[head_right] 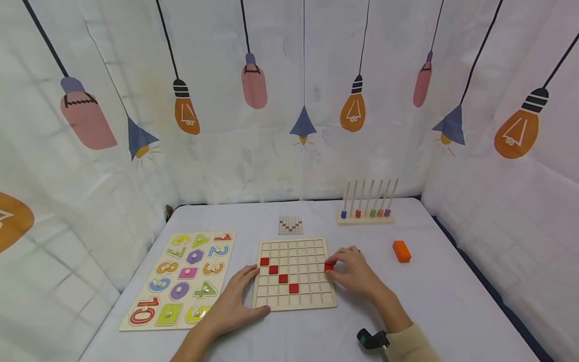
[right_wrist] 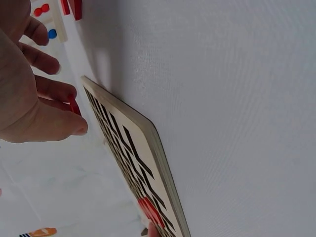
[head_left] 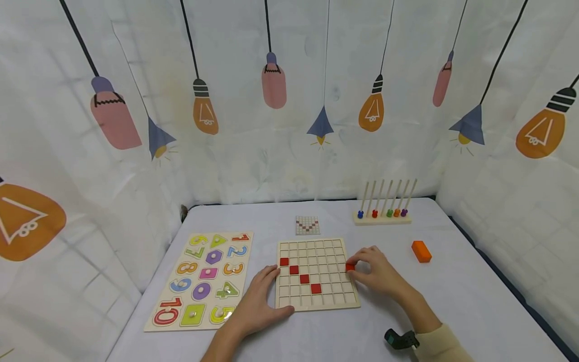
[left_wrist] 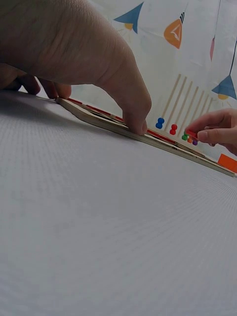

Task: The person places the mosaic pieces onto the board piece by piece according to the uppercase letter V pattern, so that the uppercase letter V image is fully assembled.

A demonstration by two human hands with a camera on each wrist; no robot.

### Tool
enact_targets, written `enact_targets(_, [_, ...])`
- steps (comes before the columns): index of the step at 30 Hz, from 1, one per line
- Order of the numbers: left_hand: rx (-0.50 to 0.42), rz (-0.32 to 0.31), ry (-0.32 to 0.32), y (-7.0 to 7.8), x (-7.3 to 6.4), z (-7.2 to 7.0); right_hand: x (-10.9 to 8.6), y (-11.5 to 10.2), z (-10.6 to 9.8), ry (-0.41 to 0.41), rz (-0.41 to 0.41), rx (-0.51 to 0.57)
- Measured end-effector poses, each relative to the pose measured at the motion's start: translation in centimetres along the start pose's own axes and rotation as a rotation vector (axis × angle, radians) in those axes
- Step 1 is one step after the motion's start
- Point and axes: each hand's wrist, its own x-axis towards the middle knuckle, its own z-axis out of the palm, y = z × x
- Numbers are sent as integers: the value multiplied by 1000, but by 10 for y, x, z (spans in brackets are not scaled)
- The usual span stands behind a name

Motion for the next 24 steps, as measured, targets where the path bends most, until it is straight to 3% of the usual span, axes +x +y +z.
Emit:
enact_targets(6, [6,23,12,0,0,-1,0,-5,4,-3,-24,0])
enact_targets(24, [-1,4,3,1,-1,-1,3,-17,21,-34,-67,19])
